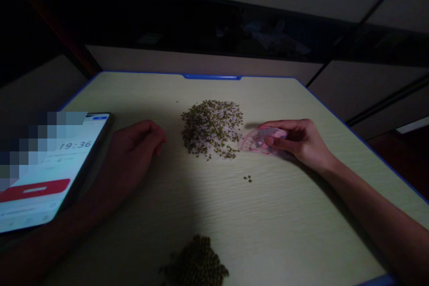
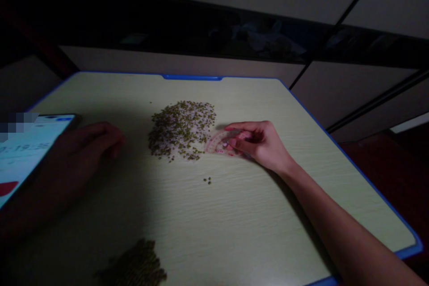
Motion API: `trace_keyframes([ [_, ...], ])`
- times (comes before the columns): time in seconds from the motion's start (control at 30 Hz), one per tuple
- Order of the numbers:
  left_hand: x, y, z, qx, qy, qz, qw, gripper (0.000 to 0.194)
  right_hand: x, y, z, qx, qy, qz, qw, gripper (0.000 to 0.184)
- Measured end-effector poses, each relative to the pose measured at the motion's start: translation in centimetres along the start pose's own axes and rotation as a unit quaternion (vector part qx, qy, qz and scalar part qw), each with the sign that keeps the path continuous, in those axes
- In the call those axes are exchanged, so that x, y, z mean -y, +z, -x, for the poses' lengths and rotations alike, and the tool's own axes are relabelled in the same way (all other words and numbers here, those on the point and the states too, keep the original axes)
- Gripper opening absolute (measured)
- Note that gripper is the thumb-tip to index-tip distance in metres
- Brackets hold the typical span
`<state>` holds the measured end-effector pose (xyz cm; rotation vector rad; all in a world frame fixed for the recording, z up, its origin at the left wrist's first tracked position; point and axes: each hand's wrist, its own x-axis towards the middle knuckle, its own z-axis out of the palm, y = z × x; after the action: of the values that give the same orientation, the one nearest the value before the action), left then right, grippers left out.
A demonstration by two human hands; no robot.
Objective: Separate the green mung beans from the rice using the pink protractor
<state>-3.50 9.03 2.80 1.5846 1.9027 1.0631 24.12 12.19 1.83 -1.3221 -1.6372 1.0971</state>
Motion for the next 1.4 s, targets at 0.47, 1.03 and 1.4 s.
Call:
trace_keyframes([
  [0.47, -0.1, 0.0, -0.1, -0.004, 0.006, 0.000, 1.000, 0.026, -0.2, 0.2, 0.2, 0.034, 0.007, -0.063, 0.997, 0.024],
  [1.03, -0.3, 0.1, 0.0, -0.008, -0.003, -0.007, 1.000, 0.026, -0.2, 1.9, 0.9, 0.133, -0.003, -0.106, 0.985, 0.027],
  [1.4, -0.3, 0.1, 0.0, 0.005, -0.001, -0.017, 1.000, 0.025, 0.3, 0.5, 0.4, 0.027, 0.013, -0.017, 0.999, 0.027],
])
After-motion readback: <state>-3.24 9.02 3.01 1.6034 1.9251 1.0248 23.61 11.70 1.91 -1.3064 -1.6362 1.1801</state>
